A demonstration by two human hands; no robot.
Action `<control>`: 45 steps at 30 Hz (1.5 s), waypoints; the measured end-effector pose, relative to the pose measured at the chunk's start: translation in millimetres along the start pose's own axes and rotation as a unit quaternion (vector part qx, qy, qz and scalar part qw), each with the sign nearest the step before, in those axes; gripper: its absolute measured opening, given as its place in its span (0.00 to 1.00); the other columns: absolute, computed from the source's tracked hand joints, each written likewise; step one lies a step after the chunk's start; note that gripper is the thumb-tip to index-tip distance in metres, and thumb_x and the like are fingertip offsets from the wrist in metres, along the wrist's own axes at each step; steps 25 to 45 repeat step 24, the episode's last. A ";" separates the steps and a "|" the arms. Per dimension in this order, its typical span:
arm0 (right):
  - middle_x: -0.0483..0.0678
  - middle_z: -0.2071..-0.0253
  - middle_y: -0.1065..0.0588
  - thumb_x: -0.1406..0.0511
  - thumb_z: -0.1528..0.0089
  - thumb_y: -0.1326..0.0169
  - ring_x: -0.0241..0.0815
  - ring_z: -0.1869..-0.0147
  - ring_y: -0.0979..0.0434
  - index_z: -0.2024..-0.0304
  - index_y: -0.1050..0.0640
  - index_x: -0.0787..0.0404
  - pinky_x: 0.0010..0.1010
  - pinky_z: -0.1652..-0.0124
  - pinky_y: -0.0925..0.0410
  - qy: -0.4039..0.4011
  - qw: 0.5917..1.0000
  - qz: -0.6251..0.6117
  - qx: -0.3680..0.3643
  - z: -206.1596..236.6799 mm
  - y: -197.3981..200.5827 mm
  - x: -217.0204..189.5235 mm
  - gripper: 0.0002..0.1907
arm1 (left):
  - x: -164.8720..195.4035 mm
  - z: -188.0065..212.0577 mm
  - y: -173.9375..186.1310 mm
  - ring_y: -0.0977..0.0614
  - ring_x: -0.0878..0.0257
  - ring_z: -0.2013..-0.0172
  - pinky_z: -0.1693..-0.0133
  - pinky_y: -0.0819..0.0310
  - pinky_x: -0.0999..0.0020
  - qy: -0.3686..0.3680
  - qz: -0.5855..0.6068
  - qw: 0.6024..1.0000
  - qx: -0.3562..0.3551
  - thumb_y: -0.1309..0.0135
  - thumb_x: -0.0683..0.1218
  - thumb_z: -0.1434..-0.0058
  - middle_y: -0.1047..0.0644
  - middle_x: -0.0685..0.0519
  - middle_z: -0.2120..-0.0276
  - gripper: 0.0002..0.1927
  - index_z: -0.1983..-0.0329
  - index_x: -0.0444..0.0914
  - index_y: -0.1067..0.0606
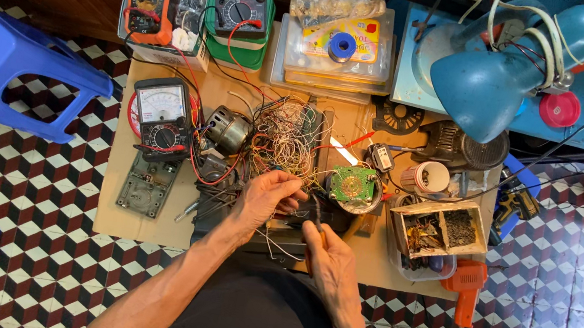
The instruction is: The person holds a green circuit board and uses multimeter probes to test various points on the board. They flip the board over to inspect both sides and continue probing different areas. The person also handles a bundle of wires on the workbench.
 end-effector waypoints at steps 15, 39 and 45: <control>0.45 0.79 0.26 0.61 0.39 0.43 0.35 0.76 0.29 0.73 0.23 0.68 0.30 0.73 0.33 0.080 0.979 0.076 -0.174 -1.9 -66.5 12.6 0.15 | -7.7 23.7 -38.5 0.17 0.68 0.66 0.65 0.21 0.75 0.061 0.153 0.981 -0.098 0.44 0.52 0.33 0.18 0.50 0.60 0.16 0.48 0.39 0.28; 0.45 0.81 0.29 0.60 0.36 0.42 0.34 0.77 0.34 0.72 0.22 0.66 0.34 0.74 0.35 0.107 0.983 0.096 -0.111 -16.3 -61.0 25.7 0.15 | -5.5 19.5 -32.4 0.16 0.69 0.63 0.58 0.19 0.75 0.035 0.132 0.989 -0.048 0.43 0.52 0.34 0.18 0.51 0.61 0.15 0.50 0.38 0.26; 0.45 0.81 0.29 0.60 0.36 0.42 0.34 0.77 0.34 0.72 0.22 0.66 0.34 0.74 0.35 0.107 0.983 0.096 -0.111 -16.3 -61.0 25.7 0.15 | -5.5 19.5 -32.4 0.16 0.69 0.63 0.58 0.19 0.75 0.035 0.132 0.989 -0.048 0.43 0.52 0.34 0.18 0.51 0.61 0.15 0.50 0.38 0.26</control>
Point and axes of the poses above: each hand's wrist, its own z-axis away from the middle knuckle, its own y-axis out of the back of the hand, x = y × z, the point moved 10 cm from there along -z, towards the middle knuckle
